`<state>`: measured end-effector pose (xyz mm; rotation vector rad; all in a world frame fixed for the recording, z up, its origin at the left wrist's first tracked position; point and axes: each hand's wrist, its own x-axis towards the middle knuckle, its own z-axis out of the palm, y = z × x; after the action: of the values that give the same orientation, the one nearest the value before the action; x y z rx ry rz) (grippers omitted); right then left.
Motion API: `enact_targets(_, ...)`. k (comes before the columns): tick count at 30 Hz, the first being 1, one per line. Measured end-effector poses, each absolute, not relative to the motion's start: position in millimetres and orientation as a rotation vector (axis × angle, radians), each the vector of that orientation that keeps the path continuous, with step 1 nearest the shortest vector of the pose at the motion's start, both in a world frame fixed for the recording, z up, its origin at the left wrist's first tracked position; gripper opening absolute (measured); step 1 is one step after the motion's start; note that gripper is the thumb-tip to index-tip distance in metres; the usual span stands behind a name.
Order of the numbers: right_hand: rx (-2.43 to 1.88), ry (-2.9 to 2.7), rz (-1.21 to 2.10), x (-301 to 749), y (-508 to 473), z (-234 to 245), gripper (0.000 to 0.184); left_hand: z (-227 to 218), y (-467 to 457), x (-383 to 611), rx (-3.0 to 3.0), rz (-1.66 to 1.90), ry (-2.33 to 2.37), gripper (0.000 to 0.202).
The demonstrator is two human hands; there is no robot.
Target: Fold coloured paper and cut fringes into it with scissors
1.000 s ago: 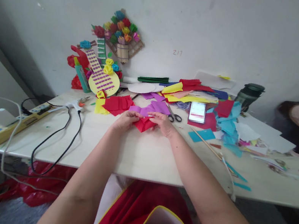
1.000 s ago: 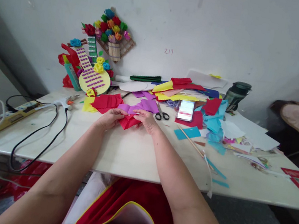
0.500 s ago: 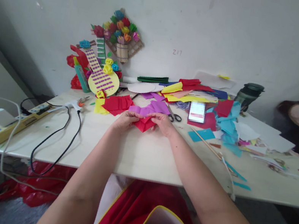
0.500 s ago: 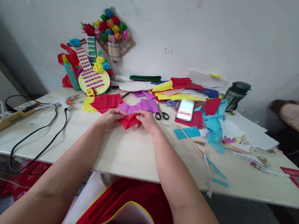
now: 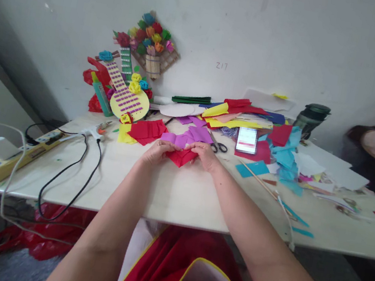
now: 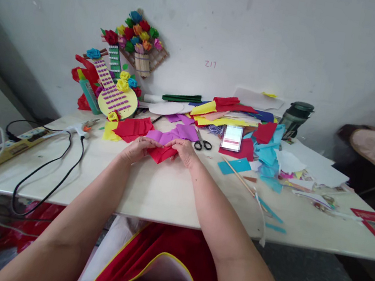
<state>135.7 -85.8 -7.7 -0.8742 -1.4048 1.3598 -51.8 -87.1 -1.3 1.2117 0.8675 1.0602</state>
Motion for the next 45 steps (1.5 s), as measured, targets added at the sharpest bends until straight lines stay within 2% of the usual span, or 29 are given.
enact_targets(6, -0.802, -1.433, 1.366, 137, -81, -13, 0.023, -3, -87, -51, 1.227, 1.056, 0.881, 0.027)
enact_targets(11, -0.89, -1.355, 1.243, 137, -80, -12, 0.02, -2, -88, -50, 1.338, 1.056, 0.908, 0.036)
enact_targets(16, -1.104, -1.417, 1.325, 137, -86, -4, 0.034, 3, -92, -48, 1.44, 1.058, 0.928, 0.04)
enact_targets(31, -1.259, -1.551, 1.186, 135, -88, -3, 0.024, 2, -91, -47, 1.516, 1.061, 0.947, 0.039)
enact_targets(35, -1.179, -1.618, 1.119, 136, -86, -6, 0.03, 2, -91, -45, 1.505, 1.051, 0.942, 0.039)
enact_targets(39, -1.225, -1.637, 1.186, 135, -85, -9, 0.027, 0, -90, -45, 1.465, 1.039, 0.91, 0.04)
enact_targets(45, -1.192, -1.523, 1.237, 132, -89, -6, 0.022, -3, -83, -49, 1.258, 1.14, 0.978, 0.03)
